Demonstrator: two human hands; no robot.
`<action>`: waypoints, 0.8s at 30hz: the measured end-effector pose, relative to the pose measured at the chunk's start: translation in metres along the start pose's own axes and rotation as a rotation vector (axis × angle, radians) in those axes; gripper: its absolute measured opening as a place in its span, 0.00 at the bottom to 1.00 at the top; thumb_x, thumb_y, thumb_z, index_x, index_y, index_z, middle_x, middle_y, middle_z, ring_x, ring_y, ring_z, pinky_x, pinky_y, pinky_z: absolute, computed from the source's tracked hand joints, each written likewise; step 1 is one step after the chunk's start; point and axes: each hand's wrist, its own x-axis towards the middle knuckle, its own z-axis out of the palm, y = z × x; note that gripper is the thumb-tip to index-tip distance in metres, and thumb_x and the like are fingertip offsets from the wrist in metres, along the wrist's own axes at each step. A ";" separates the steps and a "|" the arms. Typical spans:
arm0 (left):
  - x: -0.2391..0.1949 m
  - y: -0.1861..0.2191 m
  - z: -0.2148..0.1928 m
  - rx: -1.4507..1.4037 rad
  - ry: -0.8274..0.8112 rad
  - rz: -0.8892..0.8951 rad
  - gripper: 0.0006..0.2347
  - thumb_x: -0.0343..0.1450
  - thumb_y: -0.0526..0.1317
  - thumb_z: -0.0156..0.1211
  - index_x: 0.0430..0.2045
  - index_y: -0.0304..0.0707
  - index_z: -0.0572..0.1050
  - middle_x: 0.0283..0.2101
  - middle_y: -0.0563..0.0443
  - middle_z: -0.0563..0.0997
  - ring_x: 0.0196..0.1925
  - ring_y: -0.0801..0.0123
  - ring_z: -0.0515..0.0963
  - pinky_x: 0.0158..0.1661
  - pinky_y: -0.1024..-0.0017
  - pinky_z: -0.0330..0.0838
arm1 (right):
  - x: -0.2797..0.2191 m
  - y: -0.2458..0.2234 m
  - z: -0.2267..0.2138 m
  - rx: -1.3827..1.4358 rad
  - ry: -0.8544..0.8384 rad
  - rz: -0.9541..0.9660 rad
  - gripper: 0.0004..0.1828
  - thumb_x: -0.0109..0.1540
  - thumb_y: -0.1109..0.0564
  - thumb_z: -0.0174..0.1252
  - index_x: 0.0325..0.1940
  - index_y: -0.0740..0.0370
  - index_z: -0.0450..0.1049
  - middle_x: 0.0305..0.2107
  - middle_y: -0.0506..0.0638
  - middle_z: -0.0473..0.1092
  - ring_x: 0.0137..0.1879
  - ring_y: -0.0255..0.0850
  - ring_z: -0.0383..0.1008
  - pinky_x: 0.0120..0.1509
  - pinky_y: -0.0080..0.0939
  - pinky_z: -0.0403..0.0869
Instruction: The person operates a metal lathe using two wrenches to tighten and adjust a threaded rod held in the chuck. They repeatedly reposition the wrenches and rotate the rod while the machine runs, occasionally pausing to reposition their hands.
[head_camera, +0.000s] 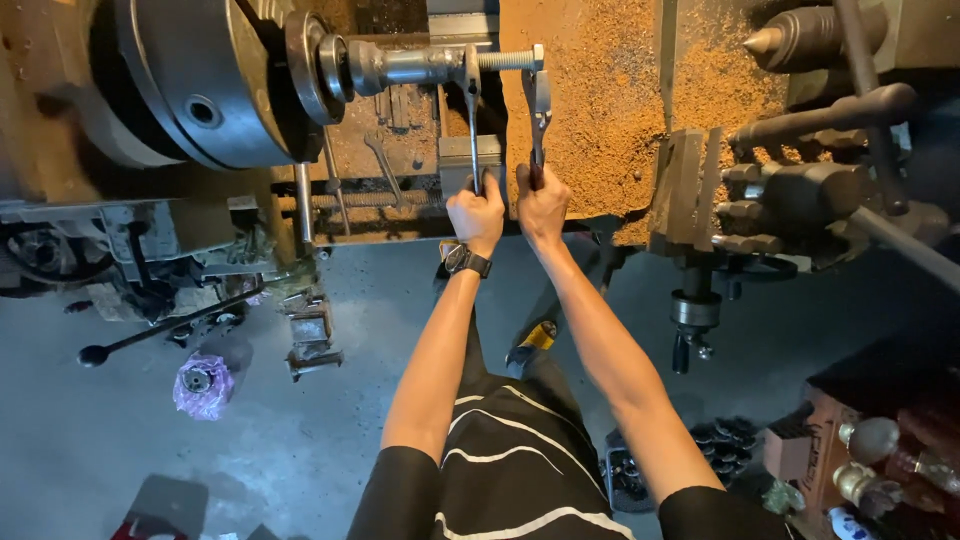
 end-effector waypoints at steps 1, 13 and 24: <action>0.001 0.002 0.000 -0.002 -0.001 0.004 0.16 0.62 0.38 0.59 0.00 0.34 0.66 0.04 0.43 0.66 0.12 0.47 0.72 0.17 0.67 0.64 | -0.002 -0.012 -0.004 0.002 0.004 -0.001 0.24 0.58 0.41 0.55 0.14 0.54 0.60 0.07 0.49 0.56 0.18 0.38 0.60 0.26 0.34 0.60; 0.004 0.006 -0.004 -0.059 0.000 -0.035 0.15 0.62 0.38 0.57 0.02 0.37 0.65 0.03 0.46 0.65 0.13 0.50 0.73 0.17 0.71 0.66 | -0.016 -0.089 -0.047 -0.054 -0.171 0.166 0.18 0.56 0.48 0.52 0.16 0.55 0.61 0.09 0.49 0.56 0.19 0.41 0.60 0.27 0.40 0.60; 0.009 0.017 -0.009 0.088 -0.333 -0.620 0.27 0.65 0.59 0.42 0.17 0.28 0.76 0.22 0.31 0.76 0.36 0.39 0.77 0.37 0.53 0.70 | -0.054 -0.059 -0.065 0.131 -0.233 0.479 0.34 0.59 0.30 0.43 0.14 0.60 0.64 0.06 0.51 0.58 0.11 0.37 0.62 0.14 0.33 0.65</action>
